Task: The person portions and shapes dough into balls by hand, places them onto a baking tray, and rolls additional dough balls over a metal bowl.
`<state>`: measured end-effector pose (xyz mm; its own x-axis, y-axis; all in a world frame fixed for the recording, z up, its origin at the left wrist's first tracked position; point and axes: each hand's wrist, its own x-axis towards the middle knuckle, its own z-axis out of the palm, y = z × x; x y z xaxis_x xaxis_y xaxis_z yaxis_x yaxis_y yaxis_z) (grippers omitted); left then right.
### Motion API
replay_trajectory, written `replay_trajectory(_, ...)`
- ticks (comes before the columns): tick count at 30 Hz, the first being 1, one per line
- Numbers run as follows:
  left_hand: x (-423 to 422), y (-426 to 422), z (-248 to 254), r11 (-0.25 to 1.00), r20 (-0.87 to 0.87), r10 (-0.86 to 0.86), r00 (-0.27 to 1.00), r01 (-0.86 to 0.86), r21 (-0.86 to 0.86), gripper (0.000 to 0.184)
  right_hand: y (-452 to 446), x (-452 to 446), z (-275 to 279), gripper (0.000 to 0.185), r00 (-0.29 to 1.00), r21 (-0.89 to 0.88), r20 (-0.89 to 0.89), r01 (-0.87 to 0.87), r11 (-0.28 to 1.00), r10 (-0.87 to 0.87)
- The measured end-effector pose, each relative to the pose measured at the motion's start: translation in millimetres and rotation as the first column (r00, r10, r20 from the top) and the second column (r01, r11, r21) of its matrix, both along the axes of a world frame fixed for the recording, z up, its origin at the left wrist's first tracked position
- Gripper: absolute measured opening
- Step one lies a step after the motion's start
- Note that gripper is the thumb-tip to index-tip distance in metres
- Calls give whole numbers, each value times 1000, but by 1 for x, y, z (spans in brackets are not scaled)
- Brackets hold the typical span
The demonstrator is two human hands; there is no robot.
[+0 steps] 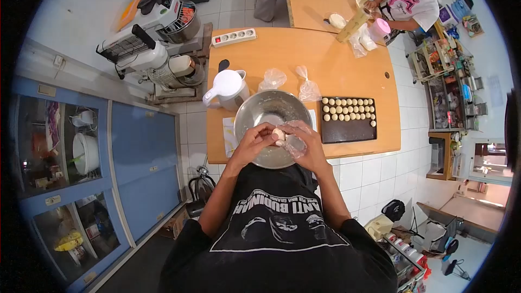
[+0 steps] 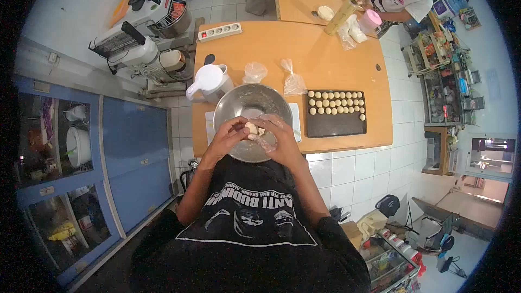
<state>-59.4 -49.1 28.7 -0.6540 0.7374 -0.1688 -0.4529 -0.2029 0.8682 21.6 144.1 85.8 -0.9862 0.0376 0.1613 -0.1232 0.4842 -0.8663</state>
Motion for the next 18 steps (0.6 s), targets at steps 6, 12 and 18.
replay_trajectory(6,-2,-10,-8,990,4,-97,995,97,-107,29,3,4,-11,49,998,73,-8,-63,995,64)
replay_trajectory(12,6,-6,-4,1000,112,10,994,-9,-7,37,2,2,-7,50,998,-39,58,-33,999,35)
replay_trajectory(18,2,-6,-11,991,149,-96,984,109,-82,37,7,5,-10,48,996,38,30,-80,996,79)
